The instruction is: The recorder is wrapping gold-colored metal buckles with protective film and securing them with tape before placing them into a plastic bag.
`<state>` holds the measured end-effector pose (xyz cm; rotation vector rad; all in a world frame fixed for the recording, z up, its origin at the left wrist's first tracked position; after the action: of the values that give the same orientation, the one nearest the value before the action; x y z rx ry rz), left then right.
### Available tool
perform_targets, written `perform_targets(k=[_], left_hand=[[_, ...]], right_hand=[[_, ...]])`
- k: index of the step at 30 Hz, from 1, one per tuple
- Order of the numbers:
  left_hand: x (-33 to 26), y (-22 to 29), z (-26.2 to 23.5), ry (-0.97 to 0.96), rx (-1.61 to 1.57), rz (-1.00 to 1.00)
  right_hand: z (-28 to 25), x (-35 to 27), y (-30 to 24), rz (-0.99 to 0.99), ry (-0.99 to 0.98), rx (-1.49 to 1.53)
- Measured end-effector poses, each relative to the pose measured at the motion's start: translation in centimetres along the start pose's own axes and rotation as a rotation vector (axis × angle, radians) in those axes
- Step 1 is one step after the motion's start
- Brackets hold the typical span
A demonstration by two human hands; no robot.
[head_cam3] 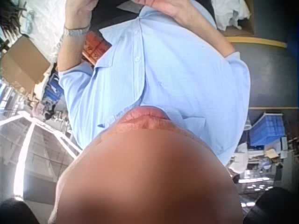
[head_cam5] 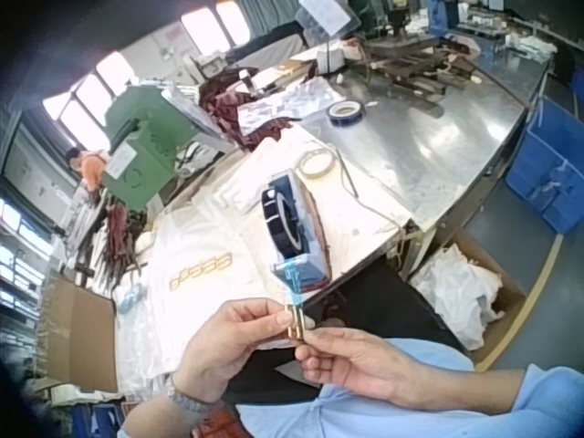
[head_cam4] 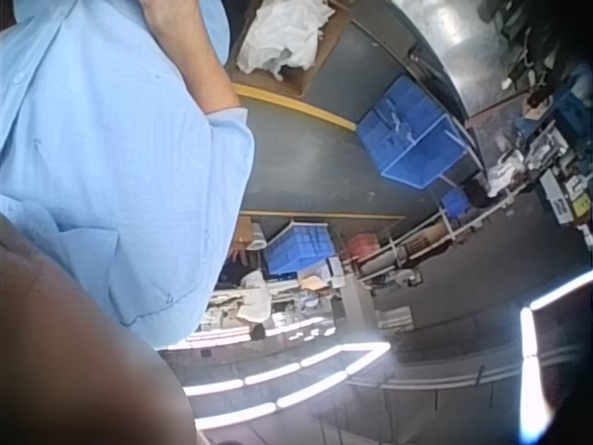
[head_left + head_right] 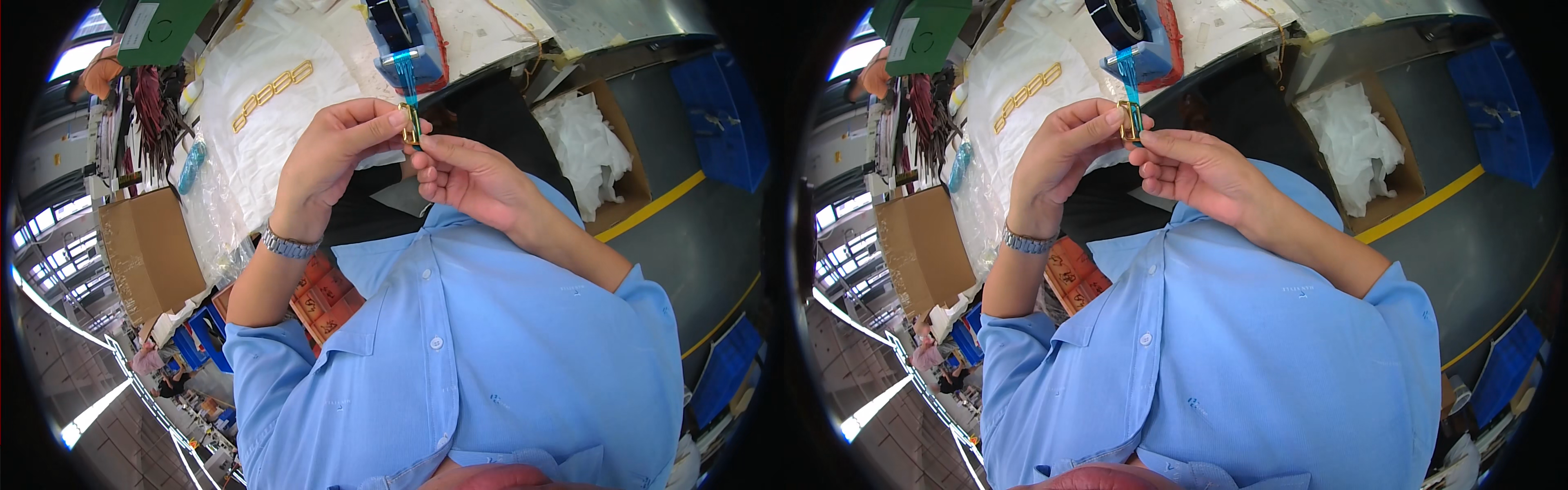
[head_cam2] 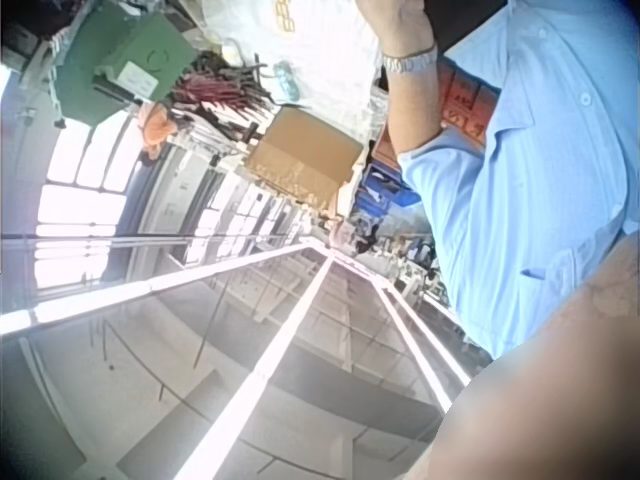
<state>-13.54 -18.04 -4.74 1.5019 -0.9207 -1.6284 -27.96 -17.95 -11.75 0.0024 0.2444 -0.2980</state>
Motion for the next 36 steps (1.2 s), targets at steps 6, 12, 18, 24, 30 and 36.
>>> perform_targets(k=[6, 12, 18, 24, 30, 36], left_hand=[[0.4, -1.3, -0.7, -0.014, -0.056, -0.062], [-0.2, -0.4, 1.1, -0.007, -0.086, 0.048], [-0.6, -3.0, 1.1, 0.253, -0.248, 0.185], [0.9, -4.7, 4.0, -0.003, -0.542, 0.079], [1.5, -5.5, 4.6, -0.062, -0.874, -0.103], [2.1, -5.2, 4.4, -0.198, -1.042, -0.265]], right_hand=[[1.3, -0.1, -0.1, 0.027, 0.047, -0.153], [1.2, -0.7, -1.0, -0.047, 0.048, -0.167], [1.2, -1.1, -0.6, -0.016, 0.058, -0.001], [1.4, -1.1, 0.0, 0.014, 0.060, 0.128], [2.0, -1.9, -2.1, 0.151, -0.008, -0.440], [0.7, -0.7, -8.0, -0.385, 0.219, -0.934]])
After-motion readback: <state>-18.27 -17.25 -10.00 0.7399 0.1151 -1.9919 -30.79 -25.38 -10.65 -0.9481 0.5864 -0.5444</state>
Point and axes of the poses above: each hand's wrist, its own x-axis towards the middle knuckle, its own z-axis out of the palm, y = z × x, the point moved 8 cm from there along x, towards the middle knuckle, and after that the axes turned 6 degrees about x, right-handed, at the moved point
